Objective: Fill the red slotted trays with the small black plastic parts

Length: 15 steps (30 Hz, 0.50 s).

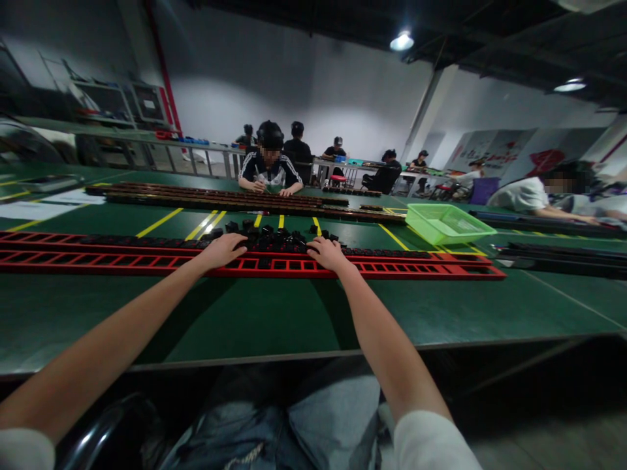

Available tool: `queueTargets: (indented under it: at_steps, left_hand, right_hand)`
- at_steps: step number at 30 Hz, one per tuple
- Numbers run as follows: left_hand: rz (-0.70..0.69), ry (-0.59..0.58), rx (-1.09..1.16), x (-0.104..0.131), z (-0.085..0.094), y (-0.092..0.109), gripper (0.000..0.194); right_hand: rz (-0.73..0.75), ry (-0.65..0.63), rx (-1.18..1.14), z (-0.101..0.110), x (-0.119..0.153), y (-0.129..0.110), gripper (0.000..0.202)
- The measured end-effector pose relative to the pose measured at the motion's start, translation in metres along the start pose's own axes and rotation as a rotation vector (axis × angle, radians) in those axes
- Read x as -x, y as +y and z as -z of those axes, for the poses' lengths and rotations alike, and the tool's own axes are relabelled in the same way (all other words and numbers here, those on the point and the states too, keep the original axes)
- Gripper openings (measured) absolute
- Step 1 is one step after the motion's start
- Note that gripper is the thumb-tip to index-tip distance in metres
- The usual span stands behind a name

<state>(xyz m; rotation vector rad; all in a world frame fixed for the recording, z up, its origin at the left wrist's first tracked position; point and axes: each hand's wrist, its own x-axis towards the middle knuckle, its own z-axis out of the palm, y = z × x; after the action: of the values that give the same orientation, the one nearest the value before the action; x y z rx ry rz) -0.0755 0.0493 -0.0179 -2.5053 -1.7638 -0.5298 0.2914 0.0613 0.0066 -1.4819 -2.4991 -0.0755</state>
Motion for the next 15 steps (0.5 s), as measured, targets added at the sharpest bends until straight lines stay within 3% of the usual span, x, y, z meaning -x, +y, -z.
queueTargets:
  at_steps: [4, 7, 11, 15]
  left_hand:
    - [-0.01, 0.005, -0.004, -0.0009, -0.0012, -0.0012, 0.057]
    - [-0.014, 0.009, 0.0, -0.0012, -0.0017, -0.0018, 0.056]
    - [-0.011, 0.008, 0.004, -0.0009, -0.0018, -0.0021, 0.055]
    - [-0.013, 0.007, 0.008, -0.0009, -0.0026, -0.0031, 0.055]
  right_hand:
    - [0.007, -0.058, -0.007, -0.0001, -0.0004, -0.0001, 0.044]
    - [0.002, -0.035, 0.0, -0.0016, -0.0016, 0.0003, 0.043]
    - [-0.006, 0.052, -0.059, -0.0033, -0.0032, 0.0019, 0.039]
    - [-0.086, 0.226, -0.154, -0.0039, -0.0052, 0.0074, 0.03]
